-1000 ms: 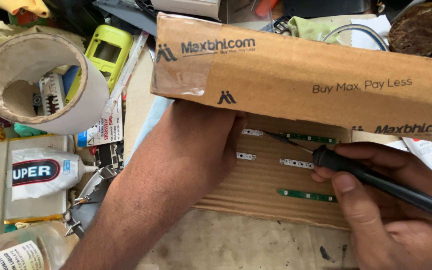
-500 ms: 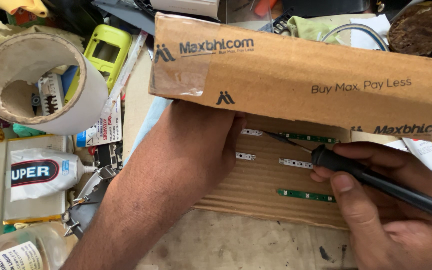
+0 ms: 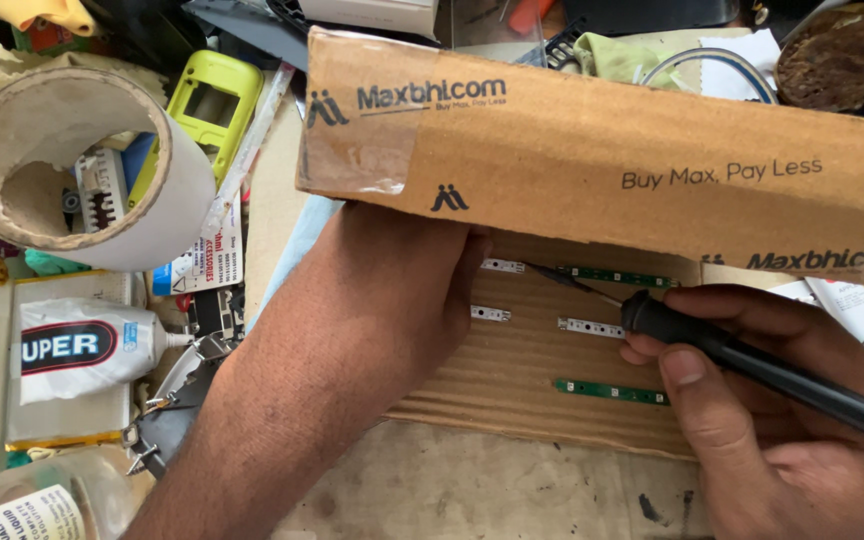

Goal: The person uses a soldering iron to solder small circuit boards laid on a piece of cardboard, steadying the boards with one hand while applying the iron tip to the board contacts. They then lift and reposition the cardboard sheet, adjust the boards, and later reach across the cluttered workbench to pick up items.

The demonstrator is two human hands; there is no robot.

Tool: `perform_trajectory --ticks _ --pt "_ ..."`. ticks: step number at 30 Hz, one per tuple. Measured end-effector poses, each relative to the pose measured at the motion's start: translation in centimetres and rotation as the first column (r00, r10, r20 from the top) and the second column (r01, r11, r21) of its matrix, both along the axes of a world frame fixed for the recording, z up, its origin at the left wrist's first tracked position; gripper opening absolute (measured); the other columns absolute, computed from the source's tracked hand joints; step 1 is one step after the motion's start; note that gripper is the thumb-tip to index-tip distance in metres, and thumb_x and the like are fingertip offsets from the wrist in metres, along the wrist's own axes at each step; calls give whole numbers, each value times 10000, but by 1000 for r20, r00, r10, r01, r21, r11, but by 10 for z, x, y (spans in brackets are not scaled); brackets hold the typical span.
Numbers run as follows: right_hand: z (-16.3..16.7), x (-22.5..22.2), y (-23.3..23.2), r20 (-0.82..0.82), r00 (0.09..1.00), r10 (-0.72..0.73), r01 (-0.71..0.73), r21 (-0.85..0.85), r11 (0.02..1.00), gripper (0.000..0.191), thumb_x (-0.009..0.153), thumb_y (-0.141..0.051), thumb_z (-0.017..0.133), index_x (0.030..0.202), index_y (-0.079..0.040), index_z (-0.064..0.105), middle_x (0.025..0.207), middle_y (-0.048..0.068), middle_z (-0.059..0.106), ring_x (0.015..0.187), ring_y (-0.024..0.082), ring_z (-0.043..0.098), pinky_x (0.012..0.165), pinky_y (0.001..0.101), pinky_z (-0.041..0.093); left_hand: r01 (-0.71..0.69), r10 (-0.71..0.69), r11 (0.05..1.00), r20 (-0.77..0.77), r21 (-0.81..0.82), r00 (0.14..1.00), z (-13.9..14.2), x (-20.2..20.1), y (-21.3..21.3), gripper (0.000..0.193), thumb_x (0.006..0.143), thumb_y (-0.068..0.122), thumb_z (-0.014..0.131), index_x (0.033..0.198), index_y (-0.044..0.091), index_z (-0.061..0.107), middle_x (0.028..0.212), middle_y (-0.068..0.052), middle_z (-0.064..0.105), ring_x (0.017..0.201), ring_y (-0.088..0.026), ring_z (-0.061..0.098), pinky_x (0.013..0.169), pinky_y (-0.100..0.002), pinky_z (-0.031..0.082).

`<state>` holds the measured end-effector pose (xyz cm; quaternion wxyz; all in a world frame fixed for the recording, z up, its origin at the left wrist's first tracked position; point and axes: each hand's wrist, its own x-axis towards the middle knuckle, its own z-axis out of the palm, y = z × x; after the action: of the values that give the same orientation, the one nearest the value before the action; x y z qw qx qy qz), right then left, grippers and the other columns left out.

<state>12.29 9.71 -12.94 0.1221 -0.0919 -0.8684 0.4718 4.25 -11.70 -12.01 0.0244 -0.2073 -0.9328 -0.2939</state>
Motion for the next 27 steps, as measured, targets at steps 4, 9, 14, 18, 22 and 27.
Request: perform_trajectory --ticks 4,9,14,18,22,27 --pt "0 0 0 11 1000 -6 6 21 1000 235 979 -29 639 1184 85 635 951 190 767 933 223 793 860 330 648 1 -1 1000 -8 -5 1000 -1 0 0 226 933 120 632 1132 14 638 1077 -223 681 1041 -435 644 850 -517 535" --pt "1 0 0 4 1000 -8 8 22 1000 232 983 -29 637 1184 86 634 954 191 765 932 221 794 857 330 653 7 -7 1000 -8 0 1000 -1 0 -1 226 926 113 636 1130 15 635 1083 -217 680 1043 -420 654 849 -506 543" --pt "1 0 -1 -9 1000 -4 4 0 1000 241 973 -21 638 1187 90 635 955 195 763 932 223 790 864 330 647 3 -3 1000 12 18 1000 -2 1 -1 233 914 99 642 1132 16 633 1095 -211 682 1047 -423 652 844 -503 545" --pt "1 0 -1 -10 1000 4 -4 21 1000 235 978 -22 641 1186 87 638 952 191 765 935 221 792 862 332 649 8 -8 1000 -18 15 1000 -3 1 -1 230 917 105 646 1128 12 635 1093 -218 680 1046 -431 650 843 -511 542" --pt "2 -2 0 -9 1000 0 1 7 1000 247 985 -30 615 1200 91 604 974 199 755 939 232 787 890 348 639 6 -6 1000 -22 14 1000 -4 -1 0 231 923 109 648 1136 21 638 1093 -217 682 1048 -438 646 842 -518 539" --pt "3 -2 0 -16 1000 -4 3 -87 996 275 991 -59 591 1221 87 548 1004 201 736 941 240 776 895 356 636 8 -8 1000 -22 29 1000 -3 0 0 245 922 106 644 1153 24 633 1100 -217 681 1052 -437 642 844 -515 536"
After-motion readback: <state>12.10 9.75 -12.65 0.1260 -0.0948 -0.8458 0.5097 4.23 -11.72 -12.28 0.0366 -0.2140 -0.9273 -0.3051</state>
